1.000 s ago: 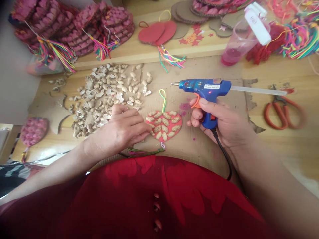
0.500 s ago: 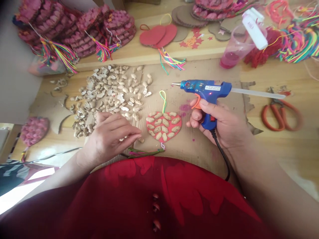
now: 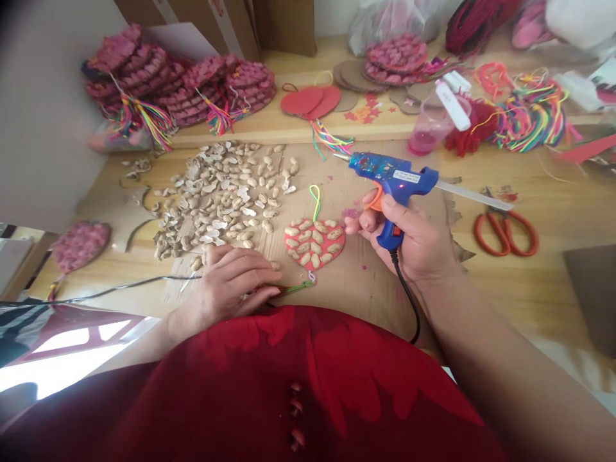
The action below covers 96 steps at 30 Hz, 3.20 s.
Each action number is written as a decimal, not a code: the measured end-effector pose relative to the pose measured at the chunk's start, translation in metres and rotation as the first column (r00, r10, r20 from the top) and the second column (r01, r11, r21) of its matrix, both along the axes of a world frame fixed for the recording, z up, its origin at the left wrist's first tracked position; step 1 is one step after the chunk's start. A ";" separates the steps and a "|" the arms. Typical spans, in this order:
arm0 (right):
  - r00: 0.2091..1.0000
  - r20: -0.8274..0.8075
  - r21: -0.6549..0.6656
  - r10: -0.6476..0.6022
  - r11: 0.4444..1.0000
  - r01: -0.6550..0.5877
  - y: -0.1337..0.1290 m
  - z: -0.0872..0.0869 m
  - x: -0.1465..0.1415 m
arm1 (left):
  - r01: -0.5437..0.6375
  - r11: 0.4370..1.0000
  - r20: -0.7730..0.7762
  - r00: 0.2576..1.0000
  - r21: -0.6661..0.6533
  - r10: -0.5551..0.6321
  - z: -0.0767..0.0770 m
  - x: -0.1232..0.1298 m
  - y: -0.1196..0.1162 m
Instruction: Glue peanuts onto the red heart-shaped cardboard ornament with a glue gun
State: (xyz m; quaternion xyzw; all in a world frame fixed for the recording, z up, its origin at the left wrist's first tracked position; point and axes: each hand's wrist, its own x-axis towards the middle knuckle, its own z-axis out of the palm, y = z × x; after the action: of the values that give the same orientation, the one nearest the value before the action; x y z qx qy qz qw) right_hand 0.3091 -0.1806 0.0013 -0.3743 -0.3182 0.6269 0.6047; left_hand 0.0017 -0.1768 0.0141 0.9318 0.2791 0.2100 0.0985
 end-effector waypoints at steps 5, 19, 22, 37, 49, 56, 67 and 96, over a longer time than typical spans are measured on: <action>0.999 -0.008 0.025 0.038 0.999 -0.038 -0.001 0.001 -0.002 | -0.158 0.986 -0.004 0.987 -0.047 0.158 0.003 0.007 -0.009; 0.989 -0.026 -0.058 0.146 0.987 -0.147 0.000 0.003 0.004 | -0.385 0.907 -0.071 0.923 -0.169 0.379 -0.003 0.029 -0.010; 0.985 -0.028 -0.077 0.169 0.982 -0.171 0.000 0.004 0.006 | -0.389 0.900 -0.076 0.921 -0.196 0.382 -0.004 0.031 -0.008; 0.926 -0.037 -0.177 0.375 0.910 -0.376 -0.006 0.008 0.001 | -0.370 0.906 -0.082 0.929 -0.205 0.361 -0.004 0.022 0.010; 0.930 -0.009 -0.162 0.367 0.918 -0.363 -0.010 0.011 -0.003 | -0.153 0.988 -0.071 0.986 -0.021 0.151 0.004 0.054 0.007; 0.925 -0.012 -0.187 0.380 0.908 -0.376 -0.010 0.010 -0.002 | -0.126 0.991 -0.124 0.985 -0.035 0.121 0.003 0.059 0.010; 0.932 -0.006 -0.205 0.363 0.912 -0.356 -0.009 0.009 -0.002 | -0.111 0.992 -0.097 0.990 -0.066 0.104 0.006 0.058 0.011; 0.842 -0.161 -0.148 0.514 0.831 -0.536 -0.018 0.007 -0.019 | -0.129 0.982 -0.099 0.988 -0.141 0.115 0.004 0.023 -0.003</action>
State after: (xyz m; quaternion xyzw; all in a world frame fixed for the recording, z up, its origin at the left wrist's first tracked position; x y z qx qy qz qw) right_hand 0.2900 -0.1983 0.0080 -0.2909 -0.3133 0.8164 0.3882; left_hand 0.0242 -0.1794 0.0177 0.9117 0.3546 0.1524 0.1410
